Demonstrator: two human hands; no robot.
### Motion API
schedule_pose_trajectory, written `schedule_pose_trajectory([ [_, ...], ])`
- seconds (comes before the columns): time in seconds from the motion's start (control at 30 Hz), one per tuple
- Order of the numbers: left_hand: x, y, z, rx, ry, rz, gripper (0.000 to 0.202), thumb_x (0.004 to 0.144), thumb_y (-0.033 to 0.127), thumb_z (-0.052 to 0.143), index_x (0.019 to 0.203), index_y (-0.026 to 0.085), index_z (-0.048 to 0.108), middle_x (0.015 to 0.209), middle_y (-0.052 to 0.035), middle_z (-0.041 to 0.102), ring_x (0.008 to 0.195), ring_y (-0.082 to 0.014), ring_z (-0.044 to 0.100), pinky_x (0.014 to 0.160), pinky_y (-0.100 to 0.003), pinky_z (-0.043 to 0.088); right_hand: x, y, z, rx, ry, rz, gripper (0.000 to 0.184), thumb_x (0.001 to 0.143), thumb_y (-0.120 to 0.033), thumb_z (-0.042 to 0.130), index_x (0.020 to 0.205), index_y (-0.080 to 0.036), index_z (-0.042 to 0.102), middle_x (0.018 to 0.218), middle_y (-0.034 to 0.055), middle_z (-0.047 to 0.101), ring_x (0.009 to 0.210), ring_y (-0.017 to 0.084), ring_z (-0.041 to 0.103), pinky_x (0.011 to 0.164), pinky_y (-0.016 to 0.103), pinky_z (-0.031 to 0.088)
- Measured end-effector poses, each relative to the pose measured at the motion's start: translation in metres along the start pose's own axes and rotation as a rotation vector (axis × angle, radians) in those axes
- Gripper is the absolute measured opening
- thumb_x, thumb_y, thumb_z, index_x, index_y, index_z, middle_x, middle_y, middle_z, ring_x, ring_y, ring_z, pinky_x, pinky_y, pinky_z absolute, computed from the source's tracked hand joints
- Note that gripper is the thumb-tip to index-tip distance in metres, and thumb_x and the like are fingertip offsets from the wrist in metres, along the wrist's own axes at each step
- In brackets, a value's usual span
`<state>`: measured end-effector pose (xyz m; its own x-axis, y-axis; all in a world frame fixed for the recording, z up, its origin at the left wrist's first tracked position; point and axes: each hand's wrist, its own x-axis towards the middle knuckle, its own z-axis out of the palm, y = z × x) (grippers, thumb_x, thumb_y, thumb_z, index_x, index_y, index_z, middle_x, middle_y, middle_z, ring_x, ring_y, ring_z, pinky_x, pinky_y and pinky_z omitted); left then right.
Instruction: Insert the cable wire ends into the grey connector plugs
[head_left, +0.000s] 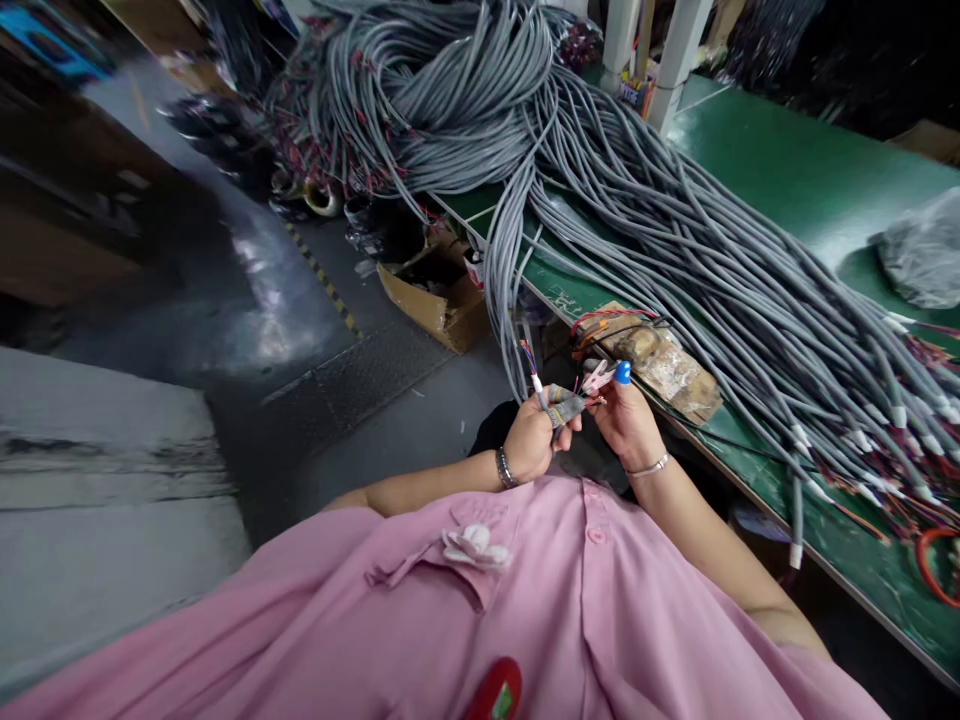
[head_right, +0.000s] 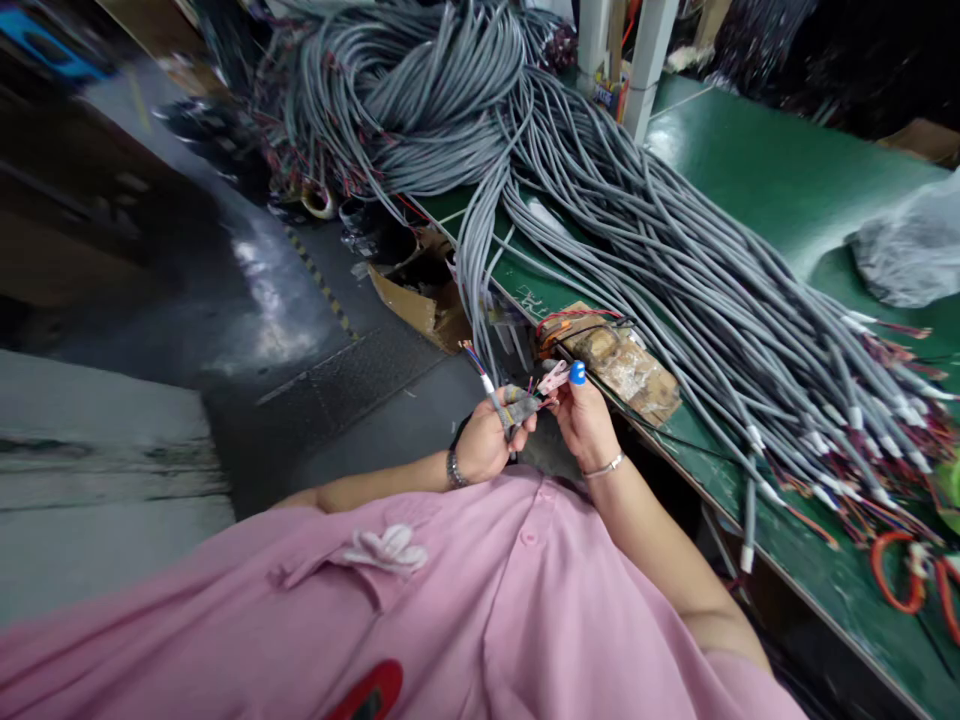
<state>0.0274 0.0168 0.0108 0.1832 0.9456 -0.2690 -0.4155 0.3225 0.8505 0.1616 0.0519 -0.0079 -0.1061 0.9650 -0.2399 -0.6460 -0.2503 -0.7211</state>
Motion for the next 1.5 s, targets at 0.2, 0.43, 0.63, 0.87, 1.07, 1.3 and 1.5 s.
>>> schedule_pose_trajectory([
  [0.2, 0.002, -0.005, -0.003, 0.005, 0.021, 0.010, 0.027, 0.075, 0.037, 0.070, 0.078, 0.017, 0.052, 0.060, 0.0027, 0.061, 0.035, -0.0046, 0.044, 0.035, -0.018, 0.025, 0.003, 0.003, 0.004, 0.048, 0.110, -0.059, 0.037, 0.074, -0.055, 0.071, 0.076, -0.018, 0.068, 0.073, 0.0008, 0.066, 0.060, 0.010, 0.055, 0.055, 0.023, 0.046],
  [0.43, -0.001, -0.003, -0.005, 0.037, 0.021, -0.011, 0.031, 0.074, 0.040, 0.071, 0.077, 0.017, 0.050, 0.060, 0.0030, 0.061, 0.034, -0.0043, 0.044, 0.033, -0.018, 0.022, -0.004, 0.002, 0.002, 0.031, 0.018, 0.037, 0.050, 0.075, -0.071, 0.058, 0.078, -0.022, 0.063, 0.074, 0.0003, 0.065, 0.061, 0.011, 0.056, 0.056, 0.024, 0.048],
  [0.63, -0.005, -0.006, -0.014, 0.099, 0.018, -0.042, 0.034, 0.072, 0.043, 0.072, 0.076, 0.017, 0.051, 0.060, 0.0030, 0.061, 0.034, -0.0044, 0.044, 0.033, -0.018, 0.023, -0.014, -0.006, -0.021, -0.184, -0.137, 0.243, 0.053, 0.072, -0.071, 0.062, 0.085, -0.019, 0.066, 0.084, 0.0050, 0.068, 0.069, 0.014, 0.061, 0.063, 0.026, 0.051],
  [0.87, -0.007, -0.014, -0.024, 0.228, -0.059, -0.087, 0.031, 0.074, 0.042, 0.070, 0.075, 0.015, 0.054, 0.057, 0.0019, 0.061, 0.034, -0.0050, 0.046, 0.034, -0.018, 0.023, -0.025, -0.024, -0.016, -0.553, -0.234, 0.187, 0.031, 0.071, -0.045, 0.076, 0.080, -0.017, 0.066, 0.073, -0.0003, 0.063, 0.065, 0.011, 0.054, 0.059, 0.023, 0.043],
  [1.07, -0.007, -0.014, -0.021, 0.381, -0.155, -0.182, 0.029, 0.073, 0.038, 0.071, 0.076, 0.014, 0.055, 0.057, 0.0010, 0.062, 0.035, -0.0062, 0.049, 0.035, -0.018, 0.028, -0.028, -0.021, -0.010, -0.733, -0.315, 0.067, 0.026, 0.077, -0.042, 0.070, 0.078, -0.017, 0.063, 0.069, -0.0012, 0.060, 0.062, 0.012, 0.053, 0.062, 0.027, 0.044],
  [1.3, -0.005, -0.014, -0.018, 0.473, -0.260, -0.245, 0.029, 0.080, 0.041, 0.063, 0.073, 0.014, 0.054, 0.054, -0.0008, 0.061, 0.037, -0.0086, 0.053, 0.036, -0.018, 0.032, -0.039, -0.027, -0.004, -1.198, -0.413, -0.364, 0.018, 0.089, -0.035, 0.058, 0.083, -0.020, 0.065, 0.081, 0.0030, 0.060, 0.078, 0.017, 0.055, 0.077, 0.032, 0.045],
  [1.5, 0.000, -0.018, -0.021, 0.250, -0.072, -0.201, 0.036, 0.078, 0.050, 0.064, 0.077, 0.015, 0.054, 0.056, 0.0001, 0.062, 0.039, -0.0092, 0.056, 0.035, -0.018, 0.026, -0.049, -0.014, -0.019, -0.980, -0.131, -0.231, 0.030, 0.086, -0.047, 0.059, 0.101, -0.021, 0.061, 0.092, 0.0058, 0.064, 0.080, 0.019, 0.058, 0.073, 0.032, 0.048],
])
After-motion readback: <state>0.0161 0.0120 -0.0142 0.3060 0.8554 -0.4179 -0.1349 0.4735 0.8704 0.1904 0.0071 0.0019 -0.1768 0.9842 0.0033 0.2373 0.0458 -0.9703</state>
